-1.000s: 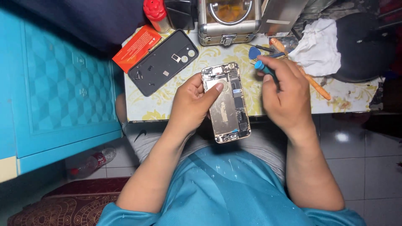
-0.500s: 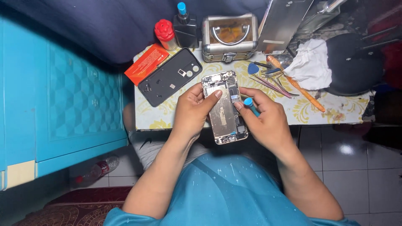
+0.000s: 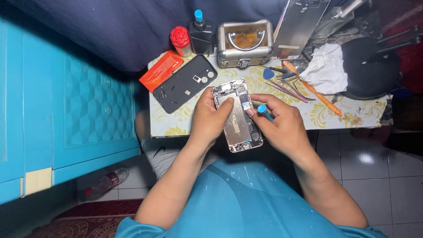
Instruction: Disassembling a smartphone by unscrewing internal components and removing the motherboard at a repair bench.
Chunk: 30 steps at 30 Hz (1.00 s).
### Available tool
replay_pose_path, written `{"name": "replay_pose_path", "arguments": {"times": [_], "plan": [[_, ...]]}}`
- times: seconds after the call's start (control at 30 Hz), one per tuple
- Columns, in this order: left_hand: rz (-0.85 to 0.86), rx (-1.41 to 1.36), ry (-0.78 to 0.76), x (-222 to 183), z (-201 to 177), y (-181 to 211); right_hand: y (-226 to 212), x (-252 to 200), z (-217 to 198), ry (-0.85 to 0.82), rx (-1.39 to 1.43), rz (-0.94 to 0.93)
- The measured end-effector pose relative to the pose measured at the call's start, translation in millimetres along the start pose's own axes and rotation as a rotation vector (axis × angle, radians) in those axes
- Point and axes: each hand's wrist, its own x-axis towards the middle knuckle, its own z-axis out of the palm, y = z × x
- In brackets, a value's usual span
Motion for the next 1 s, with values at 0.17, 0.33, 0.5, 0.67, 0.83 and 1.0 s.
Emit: {"name": "replay_pose_path", "arguments": {"times": [0.17, 0.33, 0.5, 0.67, 0.83, 1.0], "plan": [[0.015, -0.036, 0.002, 2.5, 2.4, 3.4, 1.3, 3.3, 3.0, -0.031, 0.038, -0.015], [0.021, -0.032, -0.004, 1.3, 3.6, 6.0, 4.0, 5.2, -0.7, -0.049, 0.084, -0.023], [0.025, 0.127, -0.008, 5.7, -11.2, 6.1, 14.5, 6.7, -11.8, 0.018, -0.089, -0.123], [0.025, 0.243, 0.019, 7.2, -16.9, 4.9, 67.2, 19.7, -11.0, 0.148, -0.524, -0.436], [-0.033, 0.027, 0.058, -12.2, -4.5, 9.9, 71.2, 17.9, -5.8, 0.269, -0.653, -0.572], [-0.114, -0.147, 0.121, -18.3, -21.0, -14.4, 56.6, 2.0, -1.0, 0.176, -0.365, -0.756]]}}
